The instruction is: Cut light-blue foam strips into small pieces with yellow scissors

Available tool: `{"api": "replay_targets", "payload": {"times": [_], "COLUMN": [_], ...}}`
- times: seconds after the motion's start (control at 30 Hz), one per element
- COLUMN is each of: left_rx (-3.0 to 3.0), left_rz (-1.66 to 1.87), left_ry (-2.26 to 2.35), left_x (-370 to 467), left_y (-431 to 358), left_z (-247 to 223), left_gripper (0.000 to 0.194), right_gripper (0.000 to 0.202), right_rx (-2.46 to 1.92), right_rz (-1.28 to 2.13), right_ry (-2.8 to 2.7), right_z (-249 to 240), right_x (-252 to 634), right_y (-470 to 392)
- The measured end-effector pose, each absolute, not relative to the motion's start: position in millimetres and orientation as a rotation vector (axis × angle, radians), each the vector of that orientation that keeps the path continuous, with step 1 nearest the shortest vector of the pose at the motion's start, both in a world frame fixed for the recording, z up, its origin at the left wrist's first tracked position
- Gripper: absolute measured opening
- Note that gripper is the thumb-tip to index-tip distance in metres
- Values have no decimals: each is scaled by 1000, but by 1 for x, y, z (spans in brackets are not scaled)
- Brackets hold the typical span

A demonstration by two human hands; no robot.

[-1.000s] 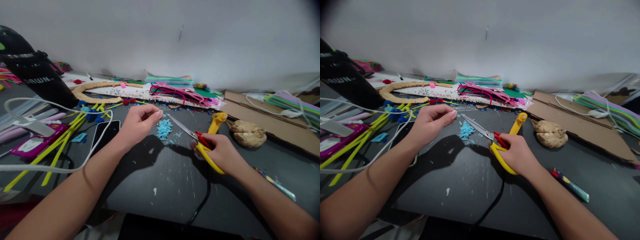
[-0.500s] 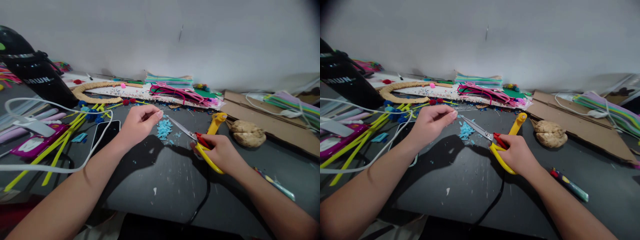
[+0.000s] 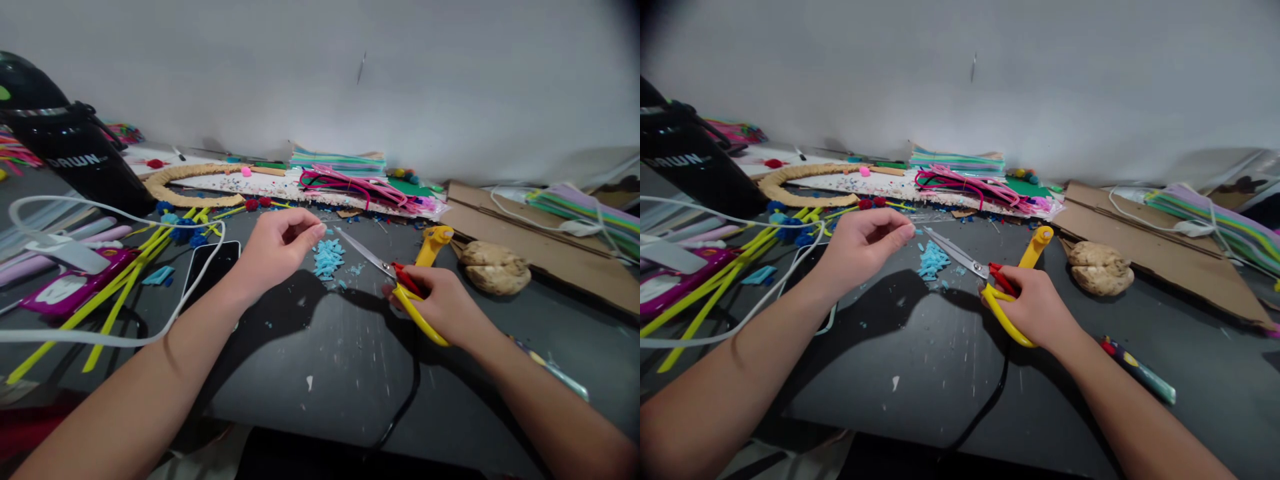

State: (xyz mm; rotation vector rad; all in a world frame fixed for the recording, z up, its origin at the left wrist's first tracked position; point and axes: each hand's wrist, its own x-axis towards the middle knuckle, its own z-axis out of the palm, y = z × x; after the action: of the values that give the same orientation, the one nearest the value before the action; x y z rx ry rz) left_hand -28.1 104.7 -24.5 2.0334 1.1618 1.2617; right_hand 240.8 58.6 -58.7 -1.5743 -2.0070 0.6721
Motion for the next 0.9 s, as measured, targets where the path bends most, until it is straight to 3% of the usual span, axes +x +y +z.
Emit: {"api": "replay_targets", "payload": {"times": [0.57,0.9], "left_rx": [2044,2050], "left_rz": [1206,1229], "left_ry": [1178,1193], "left_x": [-27,-28], "left_y": [103,104], "left_z": [-24,-24], "left_gripper": [17,16], "right_gripper": [20,27], "right_rx": [-1588,-1599], "right_rz": [564,654], "right_ry": [-2075,-2019], "right_z": [-65,-57], "right_x": [245,243], "right_y": [61,58]}}
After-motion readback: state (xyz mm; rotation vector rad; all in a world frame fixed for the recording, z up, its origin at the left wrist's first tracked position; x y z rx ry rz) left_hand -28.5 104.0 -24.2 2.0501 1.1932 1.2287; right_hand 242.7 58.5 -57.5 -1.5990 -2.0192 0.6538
